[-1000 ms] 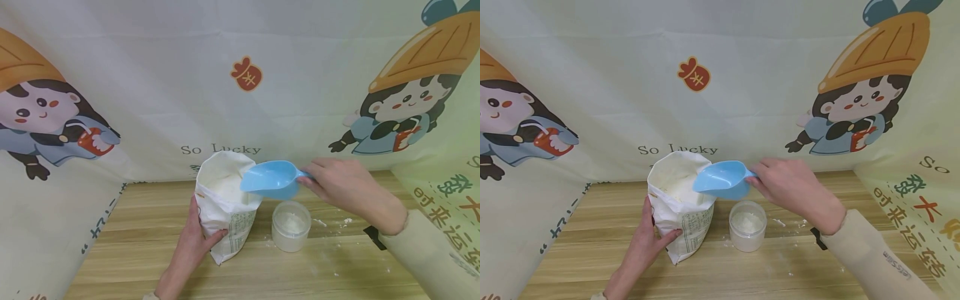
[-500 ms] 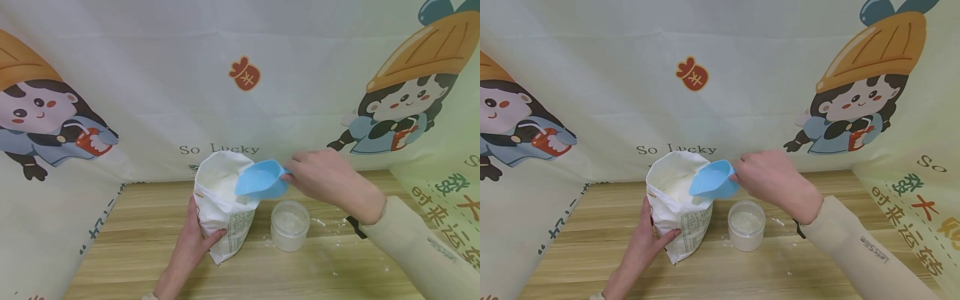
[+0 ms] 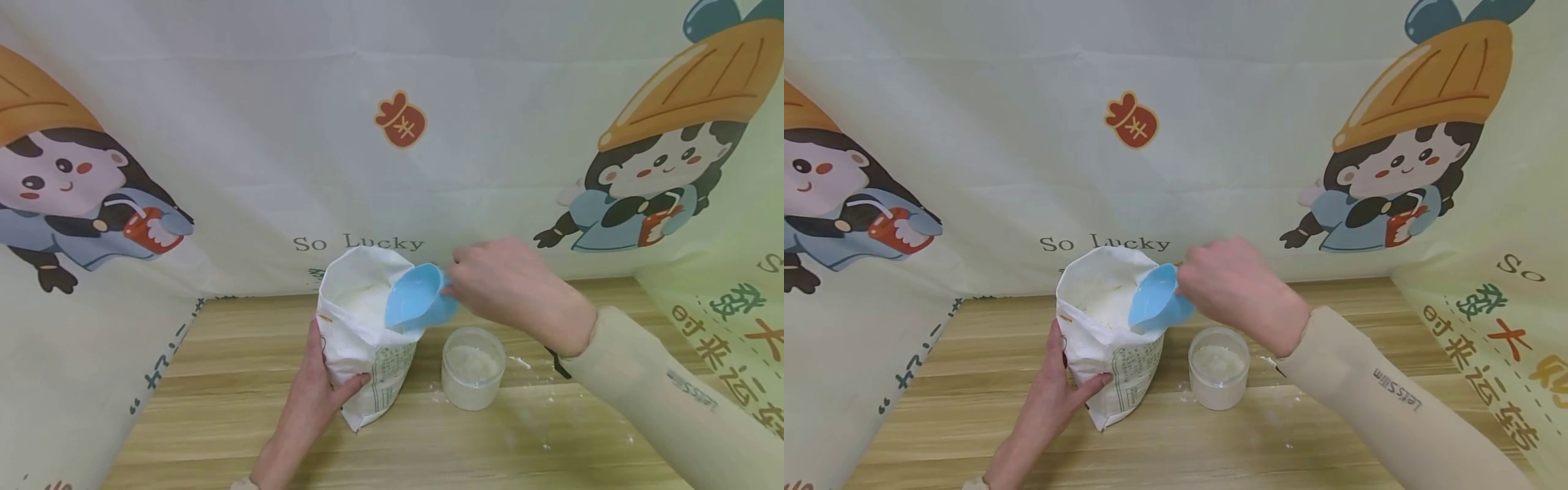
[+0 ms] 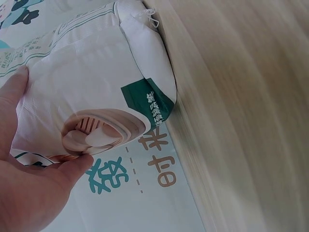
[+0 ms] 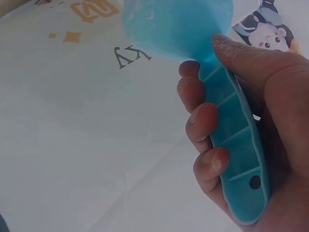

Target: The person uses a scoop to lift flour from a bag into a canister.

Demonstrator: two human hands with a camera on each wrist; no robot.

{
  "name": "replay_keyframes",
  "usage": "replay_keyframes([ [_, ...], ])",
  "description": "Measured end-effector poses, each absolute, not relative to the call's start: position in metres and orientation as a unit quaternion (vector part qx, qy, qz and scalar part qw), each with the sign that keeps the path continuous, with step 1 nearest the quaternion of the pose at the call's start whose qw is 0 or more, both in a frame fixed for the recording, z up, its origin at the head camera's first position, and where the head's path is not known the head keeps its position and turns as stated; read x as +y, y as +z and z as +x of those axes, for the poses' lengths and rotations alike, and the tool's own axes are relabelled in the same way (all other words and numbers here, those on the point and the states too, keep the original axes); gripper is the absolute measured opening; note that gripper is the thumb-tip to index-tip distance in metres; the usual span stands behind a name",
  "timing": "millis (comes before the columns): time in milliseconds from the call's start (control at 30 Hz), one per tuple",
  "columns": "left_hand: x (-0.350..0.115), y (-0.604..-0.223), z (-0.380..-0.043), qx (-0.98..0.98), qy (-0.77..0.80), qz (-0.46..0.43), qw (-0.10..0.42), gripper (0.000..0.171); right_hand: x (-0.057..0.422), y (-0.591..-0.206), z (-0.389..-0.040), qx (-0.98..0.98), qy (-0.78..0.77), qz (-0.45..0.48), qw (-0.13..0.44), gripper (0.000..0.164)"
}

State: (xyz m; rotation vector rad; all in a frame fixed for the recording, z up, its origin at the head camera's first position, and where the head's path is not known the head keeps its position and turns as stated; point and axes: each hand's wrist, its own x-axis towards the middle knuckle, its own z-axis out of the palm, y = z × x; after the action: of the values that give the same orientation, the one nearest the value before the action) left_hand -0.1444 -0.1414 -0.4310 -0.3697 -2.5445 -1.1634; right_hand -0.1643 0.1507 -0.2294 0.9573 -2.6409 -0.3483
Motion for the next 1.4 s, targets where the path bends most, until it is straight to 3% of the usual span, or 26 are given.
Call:
replay_keyframes([
  [267,-0.142,-0.431,-0.146,-0.889,-0.407,-0.135,0.162,0.13,0.138,-0.225,-0.166,-0.91,-0.12,0.362,0.165,0.041],
  [833,-0.141,-0.432,-0.146,-0.887,-0.402,-0.14,0.176,0.128,0.116,-0.219,-0.167,-0.902,-0.166,0.367,0.156,0.045],
  [1400,-0.142,-0.433,-0.144,-0.889,-0.401,-0.133,0.175,0.127,0.092,-0.218,-0.169,-0.911,-0.195,0.338,0.132,0.034],
])
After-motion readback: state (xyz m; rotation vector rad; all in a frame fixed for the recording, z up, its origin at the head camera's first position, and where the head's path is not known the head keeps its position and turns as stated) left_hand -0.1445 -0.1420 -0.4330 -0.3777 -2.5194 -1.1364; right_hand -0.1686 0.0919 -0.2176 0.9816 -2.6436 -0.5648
